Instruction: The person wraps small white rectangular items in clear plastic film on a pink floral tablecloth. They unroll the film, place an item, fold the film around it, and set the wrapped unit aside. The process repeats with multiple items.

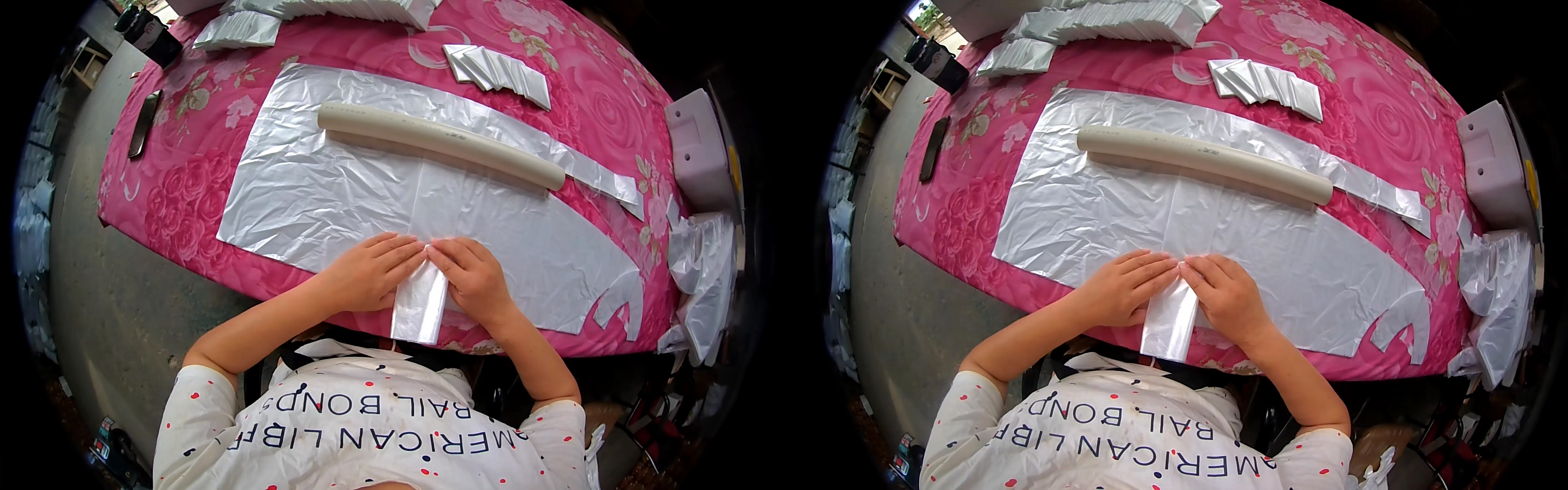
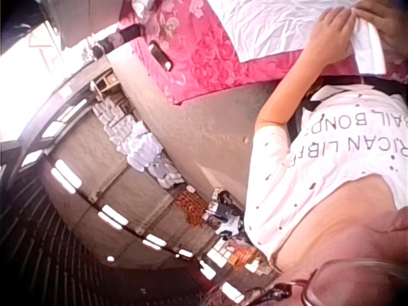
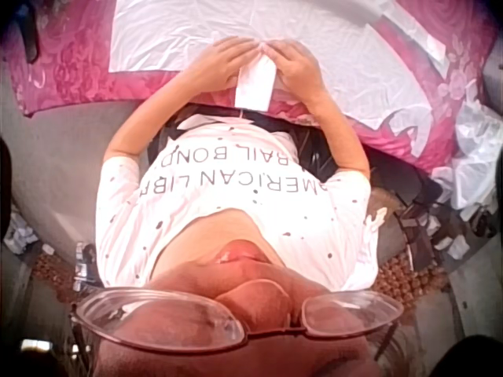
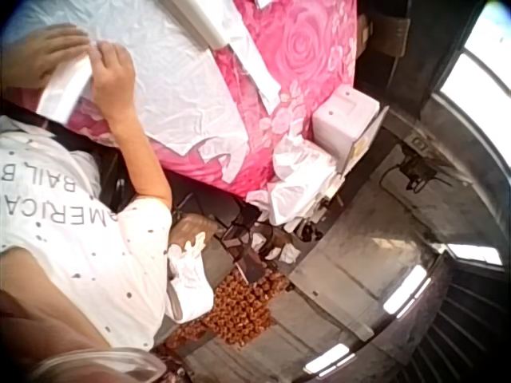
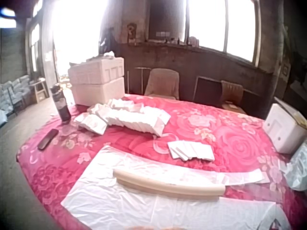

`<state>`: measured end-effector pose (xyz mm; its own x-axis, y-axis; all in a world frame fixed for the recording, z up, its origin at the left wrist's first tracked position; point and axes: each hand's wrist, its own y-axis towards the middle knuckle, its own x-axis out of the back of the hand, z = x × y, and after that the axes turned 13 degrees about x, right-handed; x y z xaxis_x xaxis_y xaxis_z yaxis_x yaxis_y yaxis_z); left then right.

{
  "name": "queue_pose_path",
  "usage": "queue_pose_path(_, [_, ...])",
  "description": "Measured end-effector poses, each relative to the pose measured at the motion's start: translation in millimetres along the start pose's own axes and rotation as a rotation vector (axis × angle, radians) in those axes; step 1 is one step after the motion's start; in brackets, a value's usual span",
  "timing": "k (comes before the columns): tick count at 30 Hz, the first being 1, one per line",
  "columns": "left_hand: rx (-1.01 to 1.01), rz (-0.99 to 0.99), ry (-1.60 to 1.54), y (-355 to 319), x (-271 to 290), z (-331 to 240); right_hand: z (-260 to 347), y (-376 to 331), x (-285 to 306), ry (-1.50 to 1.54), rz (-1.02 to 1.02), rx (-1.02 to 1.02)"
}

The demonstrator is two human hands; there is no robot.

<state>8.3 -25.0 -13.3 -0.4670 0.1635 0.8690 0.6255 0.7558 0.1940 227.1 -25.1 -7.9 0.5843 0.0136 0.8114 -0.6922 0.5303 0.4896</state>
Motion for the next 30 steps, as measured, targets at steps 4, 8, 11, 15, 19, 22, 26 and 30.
queue_pose_path(4, [0.029, -0.059, -0.053, -1.5, -6.0, 2.3, 2.6, -4.2, 6.6, 0.007, 0.015, -0.049])
queue_pose_path(8, [0.260, -0.007, -0.268, 7.3, 2.9, -4.3, -2.7, 0.9, 8.5, 0.160, -0.123, -0.208])
queue_pose_path(11, [0.584, 0.024, -0.555, 19.9, 11.1, -9.9, -6.0, 13.9, 12.8, 0.411, -0.123, -0.661])
queue_pose_path(15, [0.638, -0.124, -0.647, 20.8, 8.9, -10.7, -19.1, 34.1, 22.4, 0.603, 0.030, -0.972])
queue_pose_path(19, [0.253, -0.068, -0.092, 20.5, -0.4, -11.9, -29.0, 39.0, 25.7, 0.668, 0.112, -1.049])
queue_pose_path(22, [0.309, 0.044, 0.051, 22.2, -11.0, -20.6, -30.4, 40.3, 25.0, 0.680, 0.123, -1.074])
queue_pose_path(26, [0.348, 0.063, 0.122, 20.6, -19.9, -19.1, -22.0, 41.1, 25.2, 0.534, 0.103, -1.011])
queue_pose_path(30, [0.347, 0.039, 0.125, 22.9, -19.8, -18.7, -15.3, 22.5, 11.5, -0.107, -0.180, -0.380])
